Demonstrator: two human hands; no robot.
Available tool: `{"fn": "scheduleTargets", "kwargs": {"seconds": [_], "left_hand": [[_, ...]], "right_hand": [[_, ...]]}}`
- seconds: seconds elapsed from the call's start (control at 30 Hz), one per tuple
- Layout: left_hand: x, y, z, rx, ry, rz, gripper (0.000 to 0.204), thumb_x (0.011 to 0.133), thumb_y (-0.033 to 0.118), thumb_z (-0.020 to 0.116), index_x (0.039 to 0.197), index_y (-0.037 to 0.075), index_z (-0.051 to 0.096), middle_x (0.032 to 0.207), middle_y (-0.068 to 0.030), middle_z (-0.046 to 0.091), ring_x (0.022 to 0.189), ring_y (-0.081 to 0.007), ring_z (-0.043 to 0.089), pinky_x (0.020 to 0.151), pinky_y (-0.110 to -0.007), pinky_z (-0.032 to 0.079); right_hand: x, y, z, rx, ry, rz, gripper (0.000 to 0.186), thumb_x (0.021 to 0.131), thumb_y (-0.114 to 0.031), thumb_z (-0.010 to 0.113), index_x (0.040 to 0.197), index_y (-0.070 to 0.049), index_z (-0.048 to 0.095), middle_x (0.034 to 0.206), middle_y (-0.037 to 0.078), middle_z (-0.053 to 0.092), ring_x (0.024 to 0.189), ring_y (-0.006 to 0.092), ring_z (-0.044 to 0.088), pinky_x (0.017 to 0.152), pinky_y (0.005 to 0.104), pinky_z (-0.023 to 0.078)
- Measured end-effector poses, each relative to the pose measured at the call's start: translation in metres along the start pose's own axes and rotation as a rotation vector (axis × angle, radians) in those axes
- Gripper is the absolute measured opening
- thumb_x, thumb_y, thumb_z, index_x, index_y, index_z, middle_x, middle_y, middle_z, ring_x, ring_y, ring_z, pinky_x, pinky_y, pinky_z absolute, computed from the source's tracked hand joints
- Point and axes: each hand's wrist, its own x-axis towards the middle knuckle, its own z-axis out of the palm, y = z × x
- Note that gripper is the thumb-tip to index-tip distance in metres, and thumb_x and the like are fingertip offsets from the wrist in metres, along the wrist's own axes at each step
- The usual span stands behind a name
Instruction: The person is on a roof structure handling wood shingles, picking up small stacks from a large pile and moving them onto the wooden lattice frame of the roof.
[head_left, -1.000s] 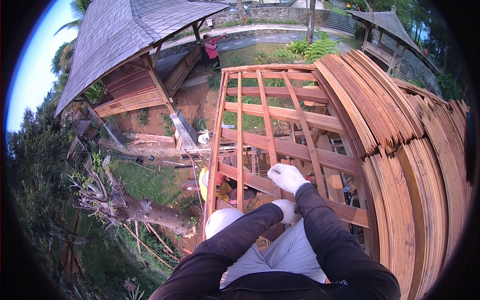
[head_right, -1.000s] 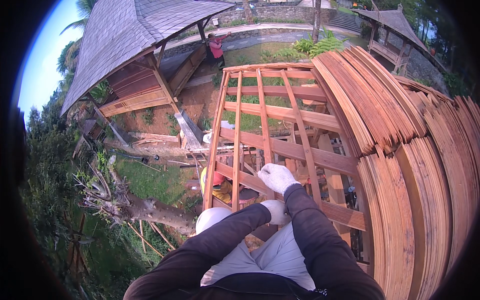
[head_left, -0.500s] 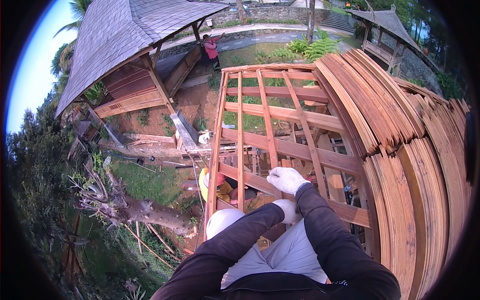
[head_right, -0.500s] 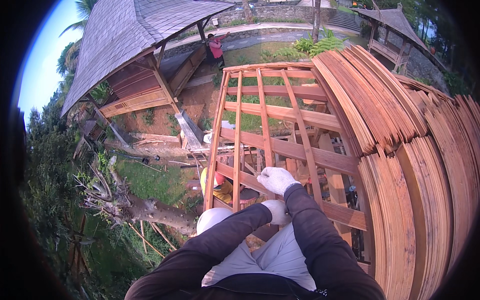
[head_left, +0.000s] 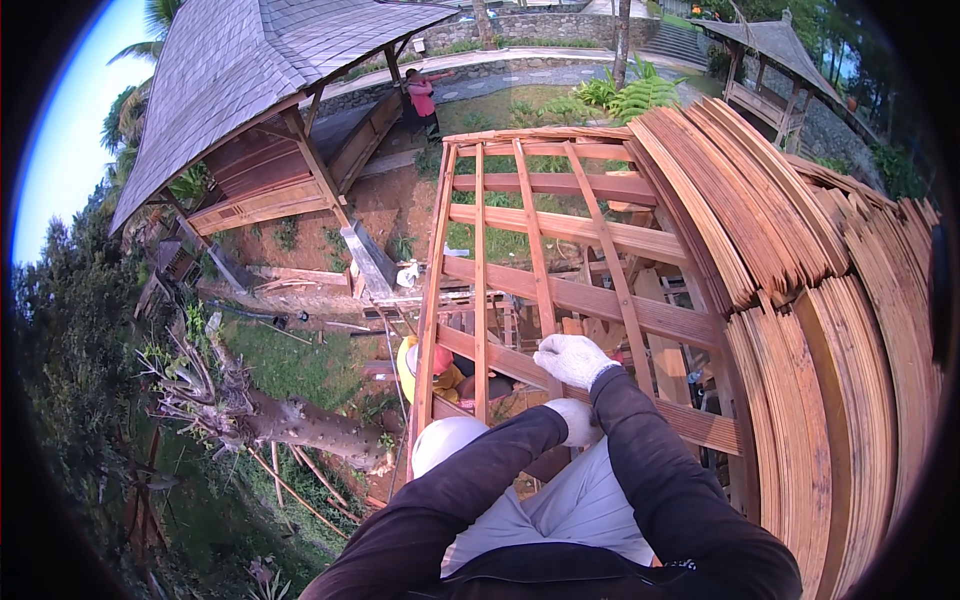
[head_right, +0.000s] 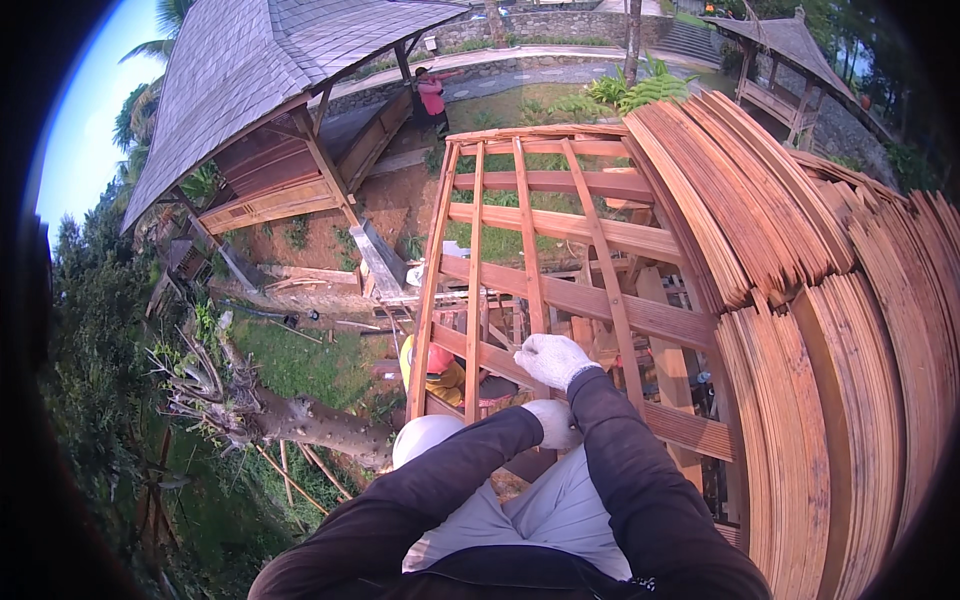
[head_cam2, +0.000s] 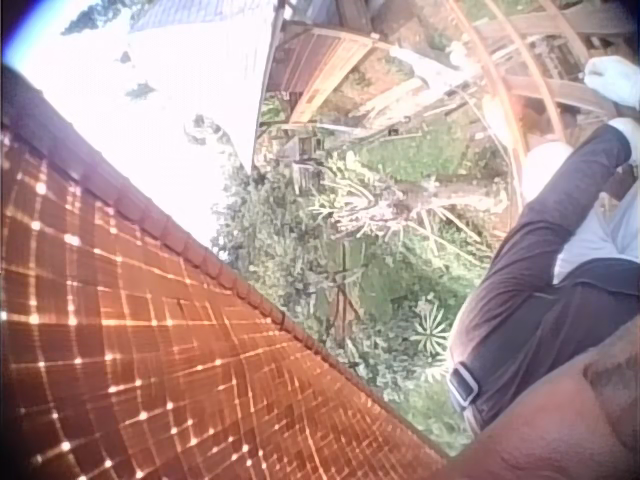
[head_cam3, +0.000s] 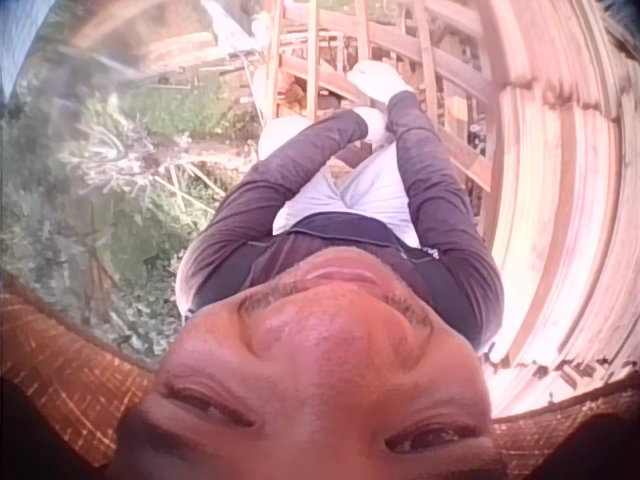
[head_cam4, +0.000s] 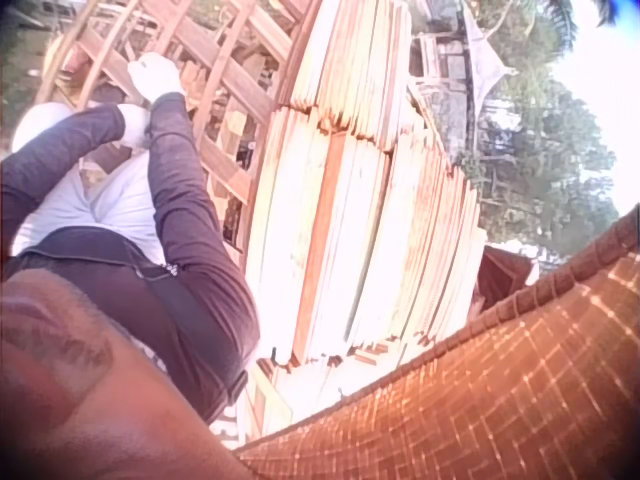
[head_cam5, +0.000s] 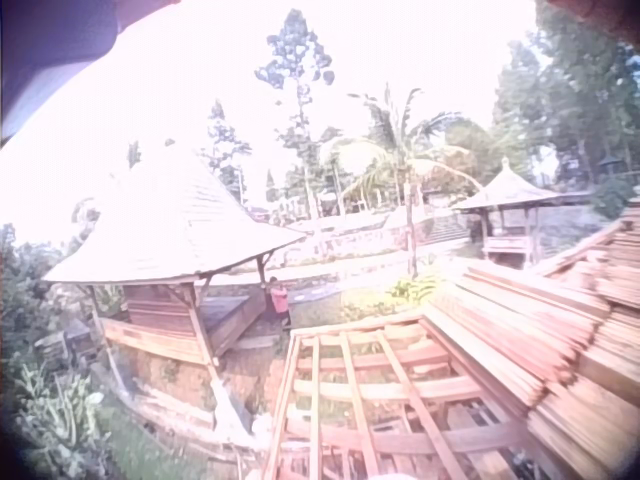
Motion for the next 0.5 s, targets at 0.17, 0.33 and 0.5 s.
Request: {"fn": "scheduleTargets", "kwargs": {"seconds": [0.17, 0.33, 0.5], "left_hand": [[-0.008, 0.008, -0.009, -0.003, -0.022, -0.014, 0.050, 0.090, 0.045, 0.052, 0.114, 0.006, 0.073, 0.111, -0.0245, 0.071, 0.106, -0.0405, 0.068, 0.094, -0.046, 0.052], [-0.010, 0.010, -0.010, 0.008, -0.015, -0.006, 0.051, 0.090, 0.046, 0.052, 0.114, 0.005, 0.073, 0.111, -0.0246, 0.071, 0.106, -0.0404, 0.068, 0.094, -0.046, 0.052], [0.002, -0.002, 0.003, 0.002, 0.009, -0.013, 0.051, 0.091, 0.046, 0.052, 0.114, 0.005, 0.072, 0.112, -0.0255, 0.071, 0.107, -0.0417, 0.067, 0.095, -0.047, 0.051]], "right_hand": [[0.000, 0.003, 0.000, -0.002, 0.006, 0.001, 0.038, 0.093, -0.043, 0.063, 0.106, -0.008, 0.072, 0.107, 0.018, 0.073, 0.106, 0.0375, 0.067, 0.096, 0.0450, 0.051], [0.001, 0.006, 0.001, -0.005, 0.012, -0.008, 0.038, 0.093, -0.043, 0.064, 0.105, -0.008, 0.072, 0.108, 0.018, 0.073, 0.106, 0.0376, 0.068, 0.096, 0.0448, 0.051], [0.001, 0.004, 0.002, -0.008, 0.017, -0.007, 0.038, 0.093, -0.043, 0.064, 0.105, -0.008, 0.072, 0.108, 0.018, 0.073, 0.106, 0.0374, 0.067, 0.096, 0.0448, 0.051]]}}
